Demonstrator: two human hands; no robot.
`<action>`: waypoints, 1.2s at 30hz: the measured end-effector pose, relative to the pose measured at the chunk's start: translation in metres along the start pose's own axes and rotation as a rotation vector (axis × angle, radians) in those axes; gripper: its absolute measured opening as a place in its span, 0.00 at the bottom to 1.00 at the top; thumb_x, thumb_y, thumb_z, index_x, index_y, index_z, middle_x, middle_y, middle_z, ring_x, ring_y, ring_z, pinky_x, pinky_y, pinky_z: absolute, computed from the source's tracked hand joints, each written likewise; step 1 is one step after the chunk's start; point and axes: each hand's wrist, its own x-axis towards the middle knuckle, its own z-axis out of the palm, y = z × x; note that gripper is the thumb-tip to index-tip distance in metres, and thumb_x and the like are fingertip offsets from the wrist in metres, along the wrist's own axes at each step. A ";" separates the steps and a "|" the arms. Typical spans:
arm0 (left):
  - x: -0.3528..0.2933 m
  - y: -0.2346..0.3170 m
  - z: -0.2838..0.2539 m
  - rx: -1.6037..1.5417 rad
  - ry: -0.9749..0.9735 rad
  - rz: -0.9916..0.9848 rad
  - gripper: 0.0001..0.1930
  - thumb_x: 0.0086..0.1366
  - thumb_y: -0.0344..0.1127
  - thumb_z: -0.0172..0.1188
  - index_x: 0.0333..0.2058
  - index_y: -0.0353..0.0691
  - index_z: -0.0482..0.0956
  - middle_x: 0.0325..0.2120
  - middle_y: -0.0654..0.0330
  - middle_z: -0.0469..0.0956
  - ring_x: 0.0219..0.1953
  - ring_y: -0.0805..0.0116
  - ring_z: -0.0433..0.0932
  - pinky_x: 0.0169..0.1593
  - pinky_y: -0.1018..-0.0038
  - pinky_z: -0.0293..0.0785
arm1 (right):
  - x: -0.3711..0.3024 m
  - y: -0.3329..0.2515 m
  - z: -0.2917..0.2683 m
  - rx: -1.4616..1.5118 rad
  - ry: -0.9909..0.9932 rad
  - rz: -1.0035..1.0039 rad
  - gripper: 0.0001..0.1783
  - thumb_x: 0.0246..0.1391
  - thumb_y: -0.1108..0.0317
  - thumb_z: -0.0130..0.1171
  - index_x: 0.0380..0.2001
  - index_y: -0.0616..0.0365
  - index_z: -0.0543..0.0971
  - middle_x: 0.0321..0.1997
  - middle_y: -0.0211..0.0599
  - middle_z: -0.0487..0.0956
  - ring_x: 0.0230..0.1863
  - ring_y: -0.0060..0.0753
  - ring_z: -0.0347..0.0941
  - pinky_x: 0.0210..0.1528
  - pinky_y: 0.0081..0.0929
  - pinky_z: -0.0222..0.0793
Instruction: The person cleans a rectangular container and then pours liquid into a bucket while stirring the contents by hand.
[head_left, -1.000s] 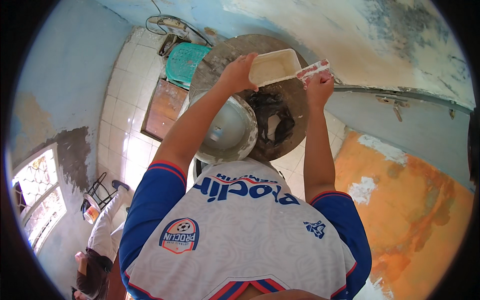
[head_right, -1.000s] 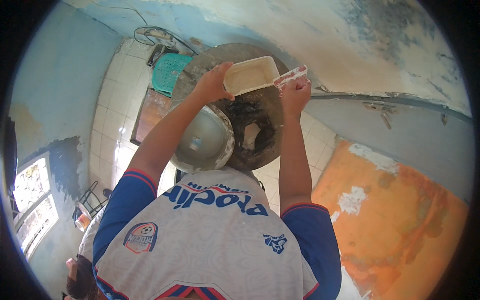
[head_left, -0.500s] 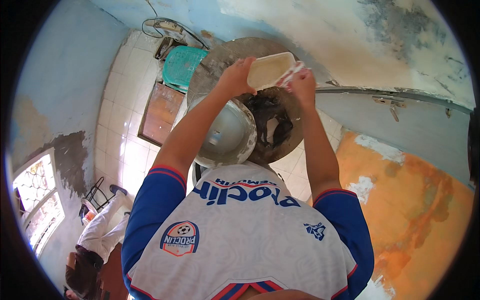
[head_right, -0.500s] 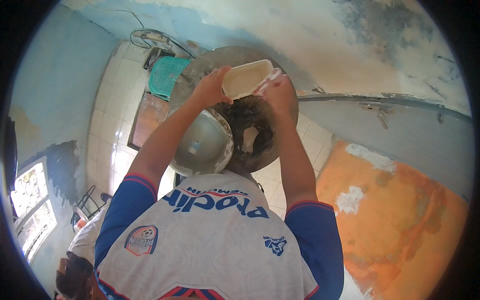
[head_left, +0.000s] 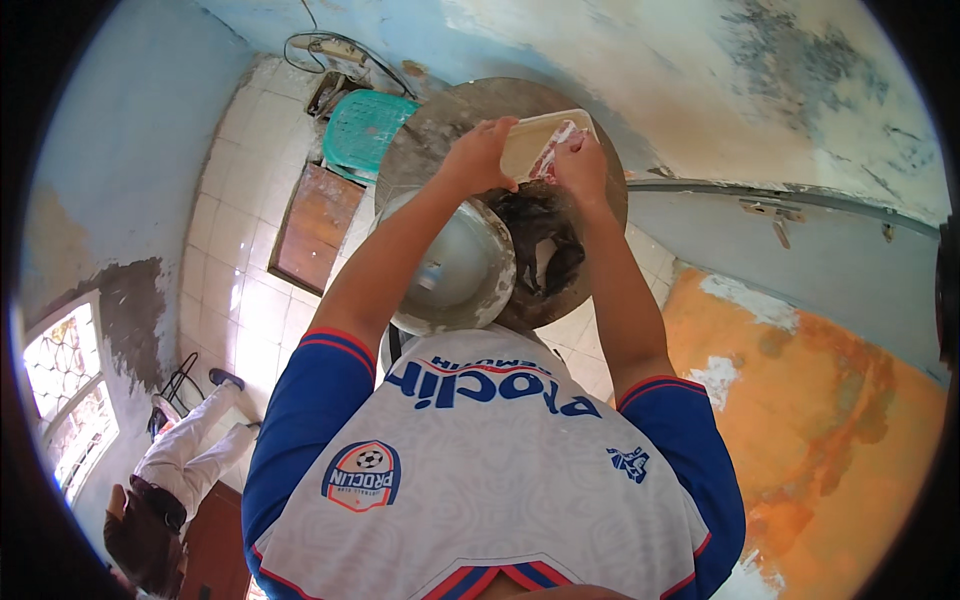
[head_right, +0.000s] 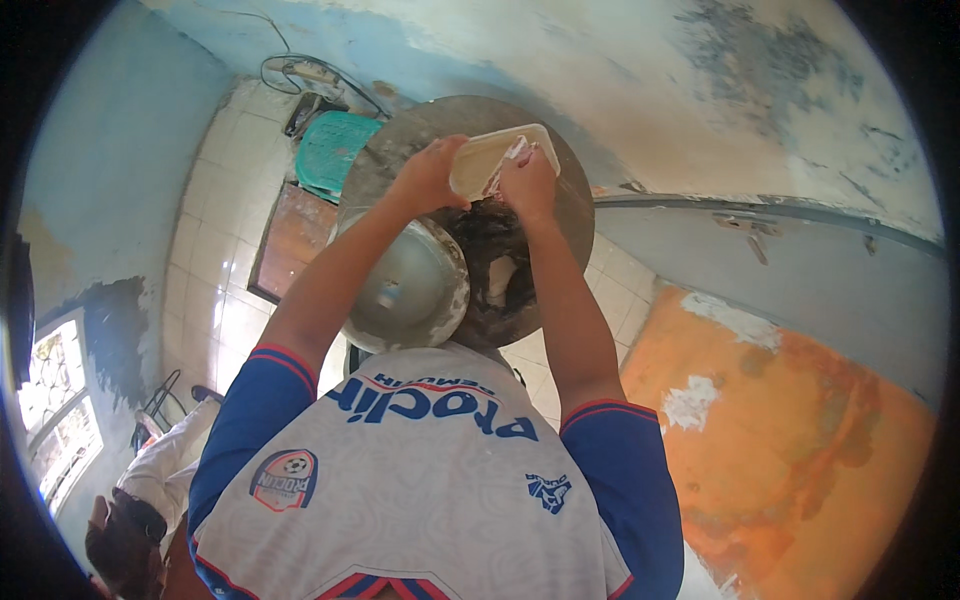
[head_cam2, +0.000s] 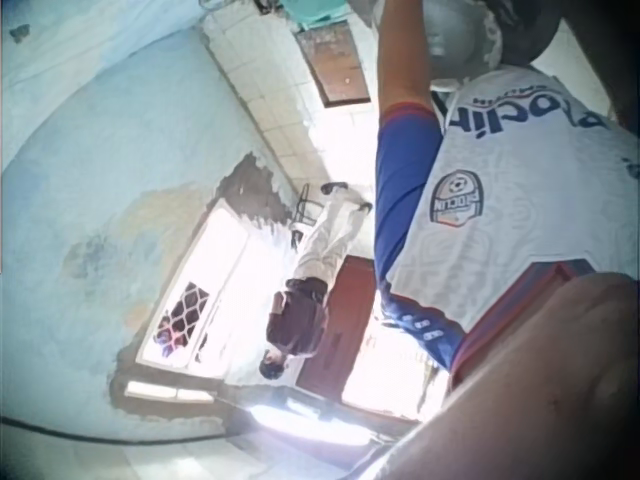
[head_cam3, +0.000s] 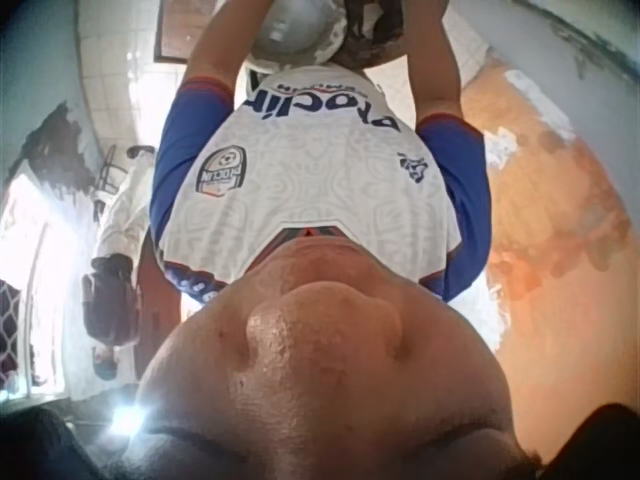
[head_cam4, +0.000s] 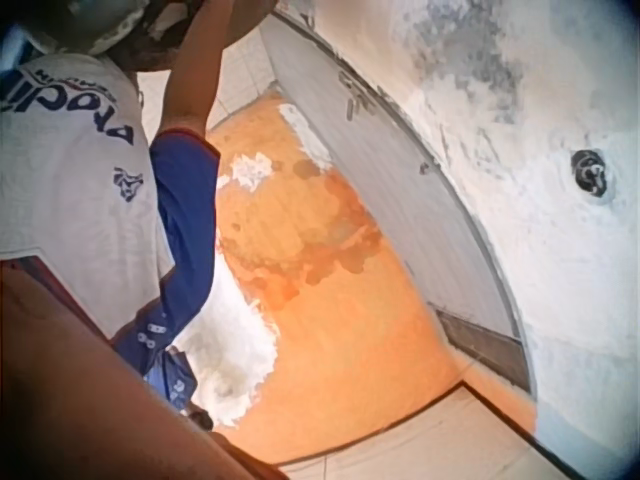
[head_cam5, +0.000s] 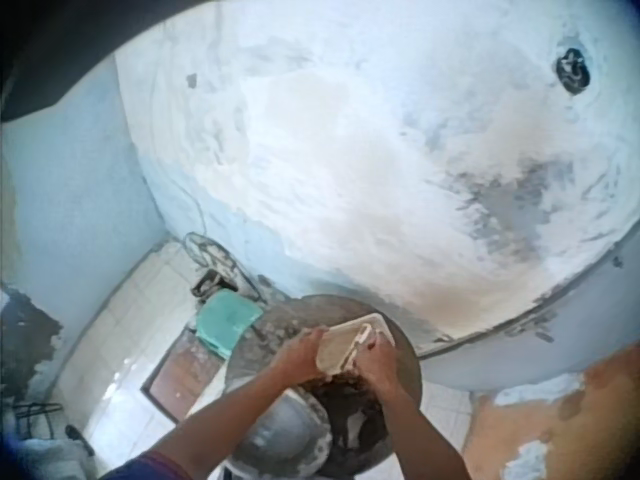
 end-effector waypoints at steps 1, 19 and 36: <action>0.001 -0.001 0.003 0.002 0.002 0.003 0.55 0.38 0.46 0.87 0.64 0.44 0.64 0.58 0.46 0.79 0.67 0.40 0.71 0.67 0.53 0.72 | 0.004 0.002 -0.001 0.110 0.003 0.042 0.13 0.61 0.65 0.57 0.39 0.67 0.78 0.38 0.59 0.85 0.40 0.57 0.86 0.43 0.45 0.80; 0.000 -0.001 0.001 0.010 -0.020 -0.010 0.58 0.38 0.44 0.87 0.68 0.43 0.62 0.60 0.46 0.77 0.65 0.41 0.73 0.66 0.54 0.72 | -0.019 0.023 -0.044 0.195 0.137 0.039 0.19 0.63 0.62 0.58 0.50 0.67 0.79 0.34 0.56 0.84 0.37 0.53 0.84 0.44 0.44 0.77; 0.005 0.001 0.011 -0.036 0.039 -0.125 0.41 0.59 0.42 0.74 0.68 0.43 0.65 0.60 0.49 0.80 0.55 0.43 0.82 0.58 0.53 0.78 | -0.087 0.044 -0.031 0.591 0.215 0.094 0.13 0.63 0.66 0.65 0.45 0.64 0.80 0.35 0.37 0.83 0.32 0.25 0.78 0.39 0.29 0.75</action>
